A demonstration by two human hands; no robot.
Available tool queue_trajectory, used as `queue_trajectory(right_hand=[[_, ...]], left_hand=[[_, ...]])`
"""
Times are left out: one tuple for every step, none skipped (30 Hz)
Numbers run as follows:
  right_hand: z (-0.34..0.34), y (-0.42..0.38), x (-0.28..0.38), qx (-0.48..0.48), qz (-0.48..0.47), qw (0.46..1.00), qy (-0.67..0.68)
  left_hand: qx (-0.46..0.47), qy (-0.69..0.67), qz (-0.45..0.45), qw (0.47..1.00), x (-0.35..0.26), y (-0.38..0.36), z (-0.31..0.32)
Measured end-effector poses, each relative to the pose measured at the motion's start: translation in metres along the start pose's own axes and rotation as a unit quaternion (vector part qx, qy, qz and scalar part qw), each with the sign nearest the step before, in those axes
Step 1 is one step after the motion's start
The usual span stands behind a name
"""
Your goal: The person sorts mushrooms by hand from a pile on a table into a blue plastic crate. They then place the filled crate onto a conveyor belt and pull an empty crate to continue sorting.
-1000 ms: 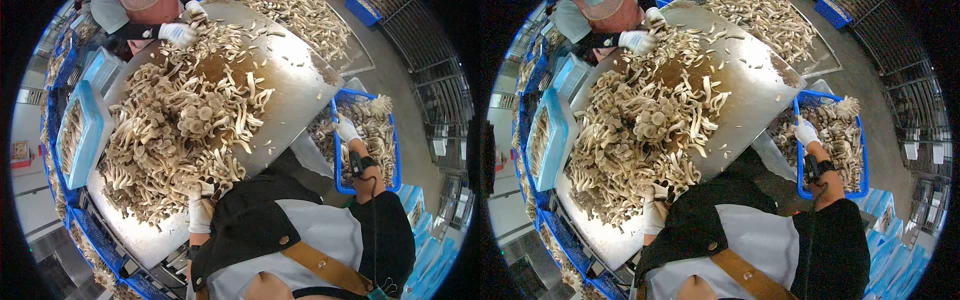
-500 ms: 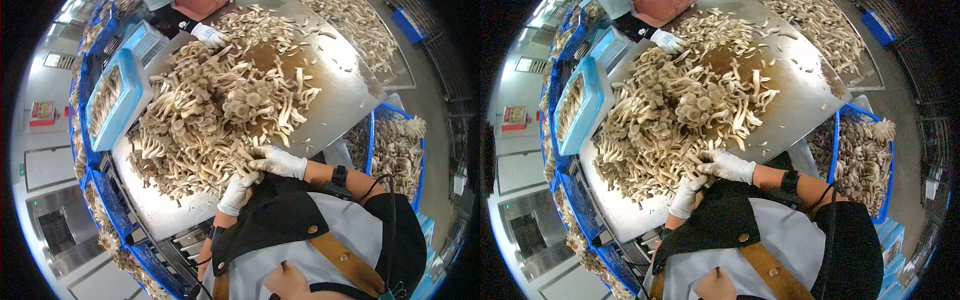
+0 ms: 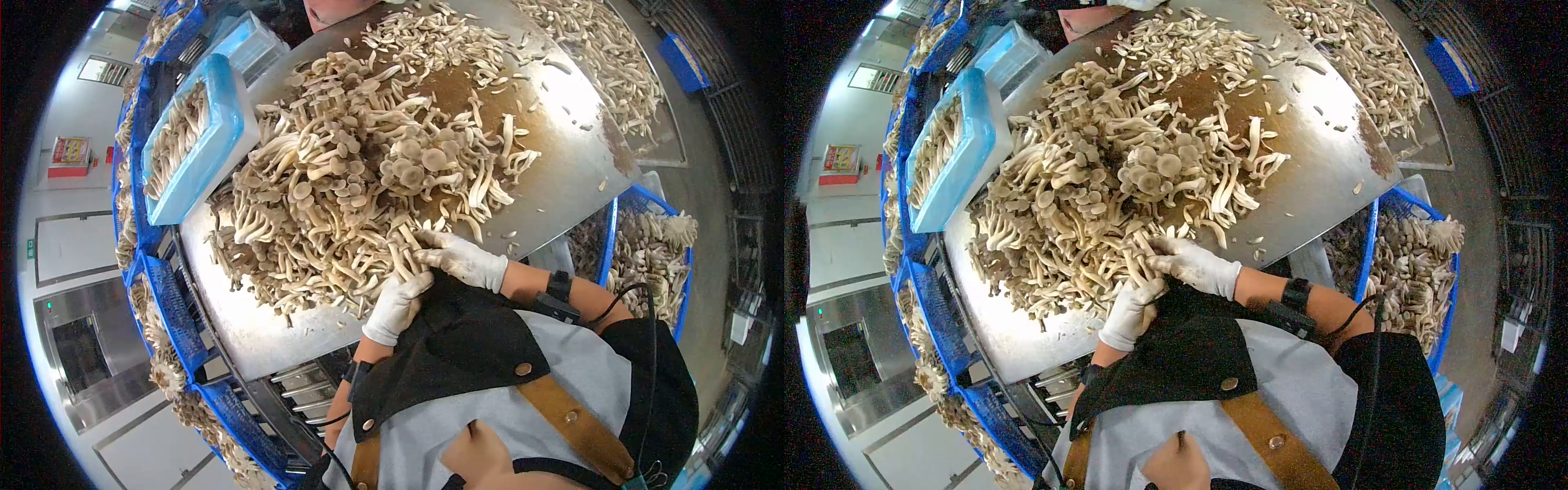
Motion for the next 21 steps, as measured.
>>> queue_trajectory(right_hand=[[-0.002,0.003,0.002,-0.017,-0.014,0.997,-0.071],[-0.003,0.005,0.003,-0.032,-0.011,0.998,-0.048],[-0.002,0.006,0.003,-0.046,-0.008,0.999,-0.024],[0.000,0.005,0.002,-0.060,-0.003,0.998,0.000],[0.002,0.003,0.000,-0.075,0.001,0.997,0.024],[0.007,0.007,-0.009,-0.103,-0.008,0.994,0.039],[0.006,0.005,-0.014,-0.089,-0.040,0.993,-0.063],[0.006,0.005,0.000,-0.076,-0.073,0.981,-0.164],[0.007,0.006,0.010,-0.062,-0.104,0.957,-0.265],[0.010,0.009,0.008,-0.055,-0.065,0.975,-0.205],[0.012,0.011,0.011,-0.045,-0.053,0.979,-0.190],[0.014,0.013,0.016,-0.034,-0.040,0.983,-0.174],[0.018,0.014,0.018,-0.037,-0.046,0.985,-0.162],[0.022,0.015,0.020,-0.040,-0.051,0.986,-0.151],[0.028,0.016,0.020,-0.057,-0.075,0.985,-0.143],[0.034,0.016,0.019,-0.073,-0.099,0.983,-0.134],[0.037,0.017,0.014,-0.075,-0.107,0.982,-0.139],[0.041,0.020,0.008,-0.077,-0.116,0.980,-0.144],[0.042,0.021,0.003,-0.065,-0.107,0.979,-0.161],[0.045,0.024,0.007,-0.052,-0.099,0.978,-0.177],[0.049,0.027,0.011,-0.039,-0.091,0.976,-0.193]], left_hand=[[-0.016,-0.005,0.026,1.000,0.001,0.001,0.002],[-0.033,-0.010,0.053,0.998,-0.001,0.002,0.000],[-0.033,0.024,0.042,0.998,-0.002,0.004,-0.005],[-0.033,0.057,0.029,0.997,-0.002,0.007,-0.011],[-0.033,0.091,0.015,0.995,-0.003,0.008,-0.015],[-0.061,0.107,0.032,0.992,-0.009,0.002,-0.007],[-0.065,0.119,0.035,0.990,-0.012,0.000,-0.006],[-0.069,0.131,0.039,0.988,-0.014,-0.002,-0.006],[-0.072,0.142,0.042,0.986,-0.015,-0.004,-0.006],[-0.046,0.150,0.077,0.985,-0.014,-0.004,-0.007],[-0.054,0.179,0.071,0.980,-0.015,-0.006,-0.008],[-0.062,0.206,0.066,0.974,-0.017,-0.010,-0.011],[-0.071,0.233,0.059,0.968,-0.018,-0.013,-0.013],[-0.073,0.244,0.074,0.964,-0.019,-0.015,-0.014],[-0.076,0.254,0.089,0.960,-0.019,-0.018,-0.016],[-0.079,0.263,0.103,0.956,-0.018,-0.021,-0.017],[-0.076,0.248,0.093,0.961,-0.015,-0.022,-0.023],[-0.073,0.235,0.085,0.966,-0.012,-0.020,-0.032],[-0.069,0.222,0.078,0.970,-0.010,-0.020,-0.040],[-0.056,0.213,0.095,0.971,-0.013,-0.025,-0.037],[-0.059,0.234,0.091,0.966,-0.016,-0.030,-0.037]])
Point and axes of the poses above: each hand's wrist, its own y-axis towards the middle knuckle, its own z-axis out of the palm, x = y × z, the point moved 3 cm from there along y, towards the middle knuckle, and after that the axes turned 15 degrees about -z, right-handed, at the moved point
